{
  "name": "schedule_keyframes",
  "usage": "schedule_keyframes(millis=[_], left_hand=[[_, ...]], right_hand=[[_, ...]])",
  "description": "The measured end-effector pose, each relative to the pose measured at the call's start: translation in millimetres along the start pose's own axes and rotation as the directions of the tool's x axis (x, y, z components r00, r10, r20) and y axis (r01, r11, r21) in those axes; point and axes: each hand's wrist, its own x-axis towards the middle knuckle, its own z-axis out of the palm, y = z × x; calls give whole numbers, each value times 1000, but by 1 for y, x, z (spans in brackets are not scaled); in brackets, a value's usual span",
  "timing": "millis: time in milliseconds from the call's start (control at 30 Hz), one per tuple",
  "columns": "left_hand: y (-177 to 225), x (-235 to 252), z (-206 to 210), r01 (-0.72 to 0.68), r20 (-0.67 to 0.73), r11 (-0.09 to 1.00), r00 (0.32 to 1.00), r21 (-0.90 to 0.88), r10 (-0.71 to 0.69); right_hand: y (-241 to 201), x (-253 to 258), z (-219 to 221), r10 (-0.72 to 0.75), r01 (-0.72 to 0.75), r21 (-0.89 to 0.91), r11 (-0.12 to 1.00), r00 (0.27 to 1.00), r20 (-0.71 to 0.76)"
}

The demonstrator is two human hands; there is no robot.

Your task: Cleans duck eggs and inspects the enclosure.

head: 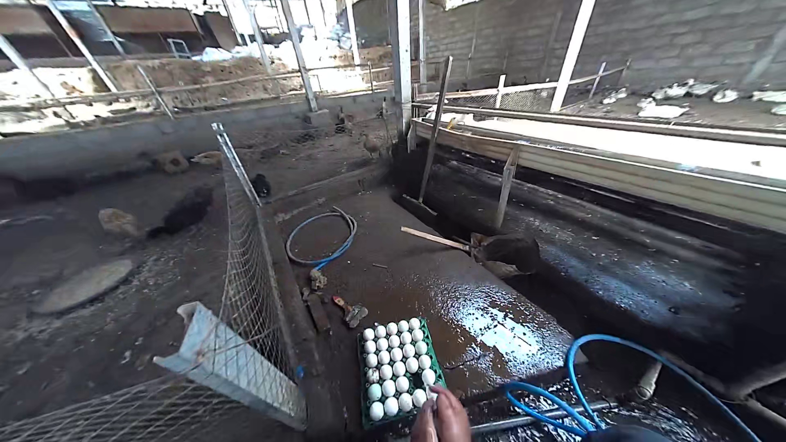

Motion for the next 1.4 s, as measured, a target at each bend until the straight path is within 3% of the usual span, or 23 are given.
schedule_keyframes(millis=[33,100,167,233,367,467,567,633,700,767,833,900,933,1000,1067,1100,1200,1300,1367,1400], left_hand=[[-27,16,-1,-129,-14,992,992,12,129],[-30,26,8,-102,-123,992,988,-73,92],[-25,26,8,-76,-203,994,977,-76,60],[-20,26,6,-86,-179,994,981,-67,73],[-11,17,8,-100,-189,995,977,7,100],[-22,22,2,-58,-151,998,987,-28,53],[-40,17,-1,-72,-66,993,996,-95,66],[-42,15,-3,-142,-86,982,987,-122,132],[-38,14,0,-116,-93,980,990,-161,102],[-31,18,-1,-30,-51,983,998,-182,21],[-35,22,-4,-24,-6,979,1000,-204,23],[-42,27,-8,-39,38,952,998,-303,53],[-42,32,-10,-52,38,932,997,-359,70],[-38,34,-14,-24,33,910,999,-414,41],[-30,28,-8,-9,-15,932,1000,-363,4],[-28,25,-5,-7,-32,951,999,-310,-3],[-33,25,4,-48,-94,989,995,-142,34],[-42,29,7,-141,-175,979,978,-148,114],[-37,24,5,-52,-130,987,991,-153,32],[-36,24,2,-2,-98,986,995,-168,-15]], right_hand=[[-7,6,0,117,-116,45,992,993,-19],[-22,3,4,235,-231,87,969,972,-31],[-30,-14,10,149,-149,40,988,989,4],[-32,-1,8,77,-77,-5,997,997,-16],[-46,-11,6,197,-196,43,980,980,-18],[-31,-9,2,88,-77,-107,991,990,107],[-16,0,2,230,-230,-10,973,972,39],[-24,-14,4,128,-121,-90,989,988,81],[-26,-16,-1,35,-17,-141,990,992,125],[-22,1,-4,167,-165,-31,986,983,80],[-21,12,-7,394,-417,158,895,906,155],[-26,17,-11,466,-522,210,827,844,264],[-29,19,-11,424,-472,156,868,866,264],[-31,12,-7,191,-180,-71,981,960,207],[-29,1,-4,-31,77,-231,970,980,194],[-26,-1,-3,-38,78,-228,970,984,176],[-18,6,-3,173,-164,-103,981,982,80],[-22,-15,2,79,-69,-115,991,992,93],[-21,-5,1,89,-81,-96,992,992,84],[-20,6,0,178,-174,-53,983,981,75]])
